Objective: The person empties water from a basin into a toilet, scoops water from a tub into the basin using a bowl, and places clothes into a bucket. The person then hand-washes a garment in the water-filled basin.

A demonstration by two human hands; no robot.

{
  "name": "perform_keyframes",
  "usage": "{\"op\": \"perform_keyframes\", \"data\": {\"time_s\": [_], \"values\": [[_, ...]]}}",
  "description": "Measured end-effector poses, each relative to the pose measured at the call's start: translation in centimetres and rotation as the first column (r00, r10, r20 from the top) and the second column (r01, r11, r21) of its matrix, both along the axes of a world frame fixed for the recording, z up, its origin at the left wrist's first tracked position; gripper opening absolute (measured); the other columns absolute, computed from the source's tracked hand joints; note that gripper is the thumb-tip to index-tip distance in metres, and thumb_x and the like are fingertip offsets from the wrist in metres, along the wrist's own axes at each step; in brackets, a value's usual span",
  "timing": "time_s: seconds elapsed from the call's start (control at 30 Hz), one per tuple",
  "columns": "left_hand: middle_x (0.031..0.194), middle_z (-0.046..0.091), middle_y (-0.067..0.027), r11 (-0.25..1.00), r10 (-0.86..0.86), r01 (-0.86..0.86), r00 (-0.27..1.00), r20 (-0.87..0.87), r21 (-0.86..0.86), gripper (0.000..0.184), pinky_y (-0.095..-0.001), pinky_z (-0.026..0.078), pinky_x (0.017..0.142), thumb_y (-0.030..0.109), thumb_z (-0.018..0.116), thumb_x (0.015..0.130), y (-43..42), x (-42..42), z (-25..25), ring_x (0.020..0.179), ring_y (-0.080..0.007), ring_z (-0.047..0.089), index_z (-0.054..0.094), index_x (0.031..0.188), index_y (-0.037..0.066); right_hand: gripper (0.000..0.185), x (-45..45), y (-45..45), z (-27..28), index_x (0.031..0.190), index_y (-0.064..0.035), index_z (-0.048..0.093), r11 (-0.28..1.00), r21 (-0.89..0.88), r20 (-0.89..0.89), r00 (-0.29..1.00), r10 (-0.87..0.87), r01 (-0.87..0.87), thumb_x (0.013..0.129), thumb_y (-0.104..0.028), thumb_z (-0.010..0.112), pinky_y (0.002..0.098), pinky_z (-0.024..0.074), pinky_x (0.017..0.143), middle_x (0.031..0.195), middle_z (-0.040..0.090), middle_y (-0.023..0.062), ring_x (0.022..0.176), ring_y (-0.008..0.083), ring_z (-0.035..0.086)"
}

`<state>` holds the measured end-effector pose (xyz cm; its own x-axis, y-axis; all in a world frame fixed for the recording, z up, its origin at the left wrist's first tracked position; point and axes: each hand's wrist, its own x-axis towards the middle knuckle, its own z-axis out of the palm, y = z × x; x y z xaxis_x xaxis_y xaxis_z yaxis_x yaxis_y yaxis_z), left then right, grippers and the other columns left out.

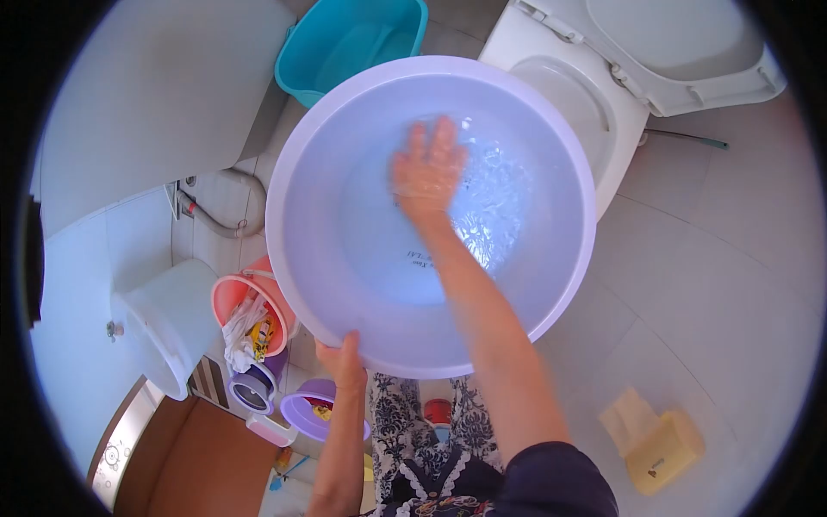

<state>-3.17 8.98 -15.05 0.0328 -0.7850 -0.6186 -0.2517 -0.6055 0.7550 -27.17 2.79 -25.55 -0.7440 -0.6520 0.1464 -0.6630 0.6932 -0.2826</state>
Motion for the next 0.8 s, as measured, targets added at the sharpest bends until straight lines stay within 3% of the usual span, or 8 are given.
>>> {"op": "perform_keyframes", "data": {"time_s": [0.1,0.17,0.27,0.33,0.4,0.53,0.63,0.8], "values": [[0.104,0.051,-0.0140,0.999,-0.020,0.019,1.000,-0.010,-0.047,0.047,-0.0299,0.039,0.083,-0.002,0.056,0.065,-0.2,-0.3,0.1,0.094,-0.0205,0.051,0.041,0.110,-0.007,0.053,5.5,-1.5,0.5,0.120,-0.0048,0.043,0.949,-0.003,0.143,0.939,0.314,-0.317,0.075,-0.030,0.053,0.0499,0.0212,0.097,0.131,0.032,0.0149,0.124,0.0293,0.026],[0.104,0.050,-0.0141,1.000,0.011,-0.011,1.000,0.001,-0.021,0.047,-0.0303,0.039,0.084,-0.002,0.055,0.065,-1.0,-0.9,0.9,0.094,-0.0206,0.051,0.041,0.110,-0.006,0.049,9.1,3.0,0.4,0.118,-0.0121,0.046,0.745,0.010,0.190,0.733,0.653,-0.667,0.073,-0.030,0.055,0.0506,0.0219,0.097,0.131,0.035,0.0090,0.124,0.0268,0.026],[0.104,0.050,-0.0138,0.999,0.027,-0.029,0.998,-0.061,-0.026,0.046,-0.0304,0.039,0.084,-0.002,0.055,0.066,-1.3,-0.9,0.7,0.094,-0.0204,0.050,0.041,0.110,-0.006,0.046,7.6,10.2,1.6,0.117,-0.0217,0.049,0.665,-0.056,0.315,0.618,0.720,-0.745,0.073,-0.029,0.056,0.0544,0.0196,0.096,0.132,0.035,0.0019,0.123,0.0246,0.028],[0.103,0.051,-0.0135,0.998,0.044,-0.048,0.994,-0.101,-0.035,0.045,-0.0303,0.039,0.084,-0.002,0.055,0.066,-1.0,-0.6,0.3,0.093,-0.0200,0.051,0.042,0.109,-0.006,0.049,4.2,12.4,0.5,0.120,-0.0296,0.045,0.821,0.236,0.164,0.854,0.493,-0.520,0.073,-0.027,0.057,0.0602,0.0172,0.093,0.135,0.029,0.0046,0.125,0.0257,0.025],[0.102,0.051,-0.0133,0.998,0.057,-0.062,0.991,-0.125,-0.035,0.044,-0.0300,0.040,0.083,-0.001,0.054,0.067,-0.8,-0.5,-0.3,0.093,-0.0197,0.051,0.042,0.109,-0.006,0.048,0.6,12.5,-0.4,0.124,-0.0161,0.041,0.950,0.281,0.055,0.990,0.130,-0.140,0.078,-0.028,0.050,0.0631,0.0128,0.091,0.137,0.023,0.0145,0.125,0.0324,0.022],[0.103,0.051,-0.0125,0.999,0.048,-0.049,0.996,-0.078,-0.015,0.046,-0.0300,0.040,0.083,-0.002,0.054,0.066,-0.7,-1.0,0.0,0.093,-0.0199,0.051,0.042,0.110,-0.006,0.050,-1.5,3.8,-2.1,0.122,-0.0037,0.040,0.995,0.021,-0.064,0.993,-0.095,0.096,0.080,-0.030,0.046,0.0584,0.0137,0.095,0.132,0.026,0.0232,0.125,0.0335,0.022],[0.106,0.050,-0.0119,0.999,0.032,-0.033,0.998,-0.058,-0.004,0.051,-0.0308,0.039,0.085,-0.003,0.054,0.064,-0.6,-0.4,-0.2,0.096,-0.0210,0.051,0.040,0.113,-0.004,0.049,3.3,-1.7,-0.8,0.120,-0.0046,0.043,0.966,0.075,0.081,0.967,0.242,-0.248,0.079,-0.030,0.047,0.0524,0.0158,0.098,0.130,0.034,0.0176,0.125,0.0300,0.024],[0.103,0.051,-0.0119,0.999,0.032,-0.032,0.999,0.002,0.003,0.050,-0.0302,0.040,0.083,-0.003,0.054,0.064,-1.8,-0.6,0.2,0.092,-0.0209,0.052,0.041,0.112,-0.004,0.049,10.5,8.6,1.8,0.121,-0.0090,0.043,0.661,-0.078,0.245,0.628,0.738,-0.746,0.076,-0.025,0.052,0.0501,0.0166,0.100,0.135,0.030,0.0095,0.125,0.0235,0.026]]}}
